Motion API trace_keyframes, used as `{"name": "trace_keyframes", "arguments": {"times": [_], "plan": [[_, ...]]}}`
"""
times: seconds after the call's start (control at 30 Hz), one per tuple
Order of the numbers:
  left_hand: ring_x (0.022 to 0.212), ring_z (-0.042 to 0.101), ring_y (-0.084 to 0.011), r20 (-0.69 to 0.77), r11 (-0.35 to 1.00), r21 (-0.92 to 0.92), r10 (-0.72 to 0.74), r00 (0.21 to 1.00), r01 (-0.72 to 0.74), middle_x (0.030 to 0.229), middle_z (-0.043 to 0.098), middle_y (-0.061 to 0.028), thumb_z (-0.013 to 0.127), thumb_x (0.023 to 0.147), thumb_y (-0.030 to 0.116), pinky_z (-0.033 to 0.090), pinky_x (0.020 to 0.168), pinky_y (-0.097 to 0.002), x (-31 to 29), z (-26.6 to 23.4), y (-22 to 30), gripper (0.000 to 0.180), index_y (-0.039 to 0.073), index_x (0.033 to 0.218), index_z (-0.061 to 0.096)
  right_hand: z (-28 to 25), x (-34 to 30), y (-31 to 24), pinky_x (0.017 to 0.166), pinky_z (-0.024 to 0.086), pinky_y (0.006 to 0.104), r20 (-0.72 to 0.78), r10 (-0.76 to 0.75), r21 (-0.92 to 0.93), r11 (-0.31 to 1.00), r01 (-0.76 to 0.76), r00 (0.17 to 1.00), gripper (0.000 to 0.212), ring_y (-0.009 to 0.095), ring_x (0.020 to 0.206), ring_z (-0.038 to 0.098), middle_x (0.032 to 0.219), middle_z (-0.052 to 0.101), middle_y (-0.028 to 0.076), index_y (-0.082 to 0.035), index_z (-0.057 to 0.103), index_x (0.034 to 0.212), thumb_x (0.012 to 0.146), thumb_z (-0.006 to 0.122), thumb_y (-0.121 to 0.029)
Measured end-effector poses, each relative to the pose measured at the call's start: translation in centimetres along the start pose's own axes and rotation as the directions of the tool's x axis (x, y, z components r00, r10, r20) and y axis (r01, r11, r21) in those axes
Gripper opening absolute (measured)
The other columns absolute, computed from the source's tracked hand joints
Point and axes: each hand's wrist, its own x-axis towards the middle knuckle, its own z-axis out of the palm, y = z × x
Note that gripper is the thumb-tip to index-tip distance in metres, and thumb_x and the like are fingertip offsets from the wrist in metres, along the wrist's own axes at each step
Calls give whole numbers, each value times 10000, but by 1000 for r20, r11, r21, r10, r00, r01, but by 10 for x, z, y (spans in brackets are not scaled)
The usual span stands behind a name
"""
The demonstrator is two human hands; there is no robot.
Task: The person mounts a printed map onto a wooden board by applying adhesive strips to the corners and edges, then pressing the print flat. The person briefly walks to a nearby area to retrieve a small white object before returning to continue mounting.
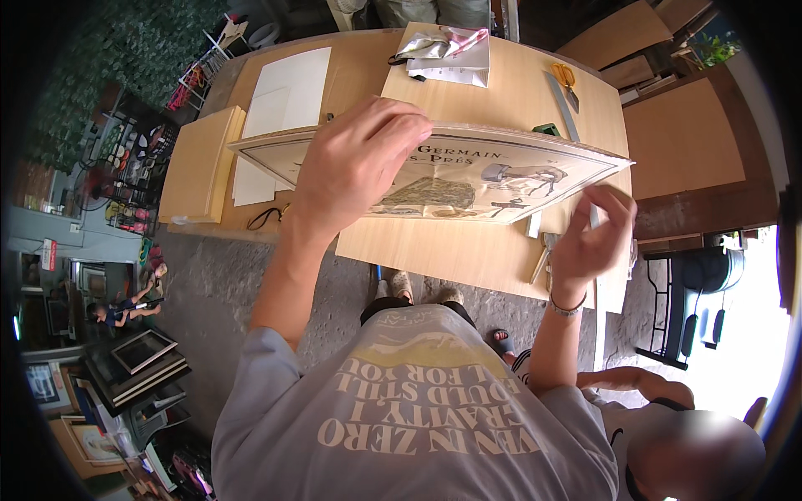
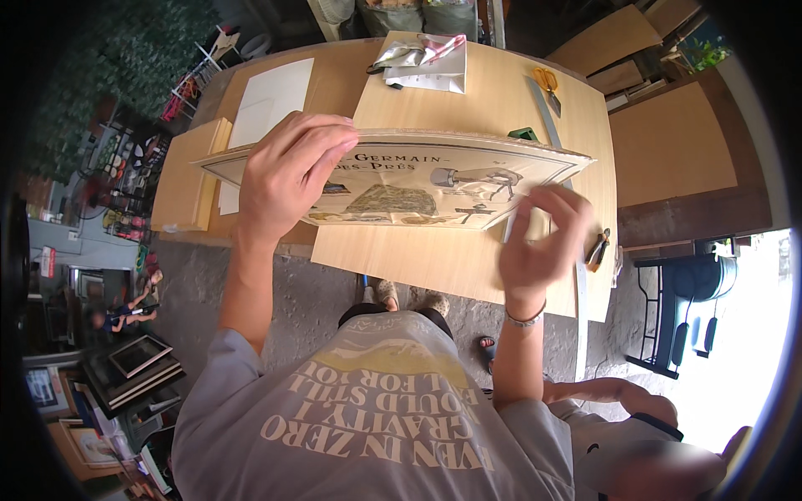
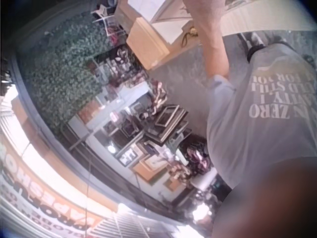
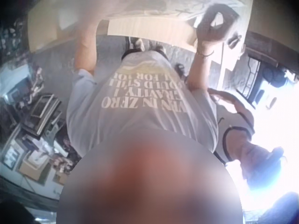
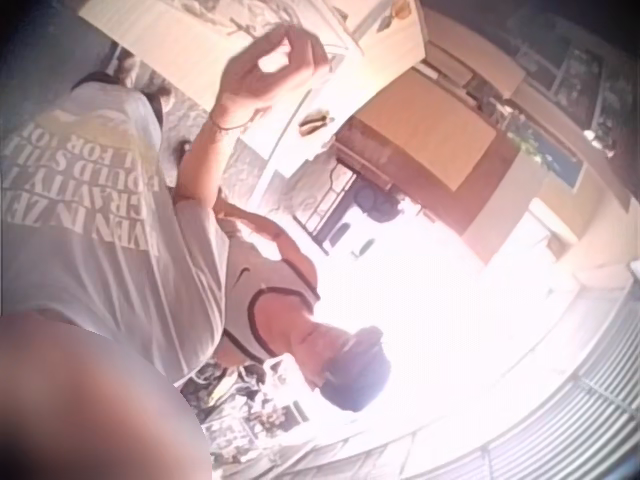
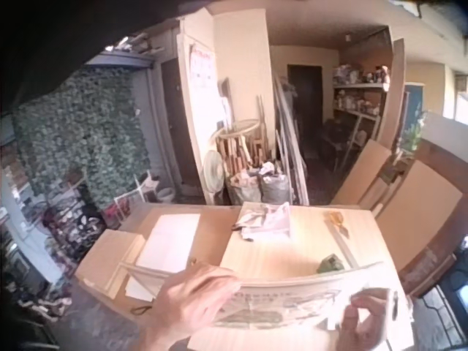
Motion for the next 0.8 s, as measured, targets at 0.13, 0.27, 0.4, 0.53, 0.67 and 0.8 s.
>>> {"name": "trace_keyframes", "arguments": {"times": [0.13,0.27,0.4,0.53,0.67,0.8], "plan": [[824,697,-240,3,999,30,-13,1000,13,947,712,-69,771,829,-25,572,684,-354,2,1,2,188,23,985,677,40,48,-38,885,418,378,367,-221,-75,961,266,904,277,220,987,612,1059,671,11,-131,687,1090,835,791,-103],[810,691,-274,62,994,-6,-112,992,113,920,697,-95,762,841,-10,562,687,-373,4,-3,5,178,9,988,663,69,64,-46,855,430,362,446,-267,9,956,294,854,187,197,918,630,959,660,-9,-118,682,1022,856,770,-129],[729,698,-289,148,966,-109,-216,965,233,863,704,-134,736,901,83,549,659,-382,12,-11,4,126,-2,956,660,76,62,-47,784,447,352,457,-224,60,973,221,861,108,200,821,648,853,656,-1,-106,683,931,863,763,-129],[754,709,-221,348,890,-175,-345,872,422,874,722,-136,711,932,61,563,688,-345,24,-24,2,112,-35,970,668,71,64,-51,769,464,340,513,-122,90,992,88,850,52,223,759,679,870,716,51,-44,710,935,899,734,-73],[761,697,-166,482,827,-156,-414,772,541,864,720,-119,717,946,91,563,690,-304,33,-33,1,144,-41,985,676,68,70,-57,748,509,333,567,-14,94,994,-49,823,62,240,786,726,876,730,90,-12,709,933,914,723,-69],[755,690,-167,499,828,-214,-363,787,518,847,725,-121,721,938,108,551,684,-308,35,-32,-4,157,-40,988,698,66,74,-62,748,549,317,621,92,107,974,-200,779,99,231,830,754,880,744,116,10,717,964,932,715,-83]]}}
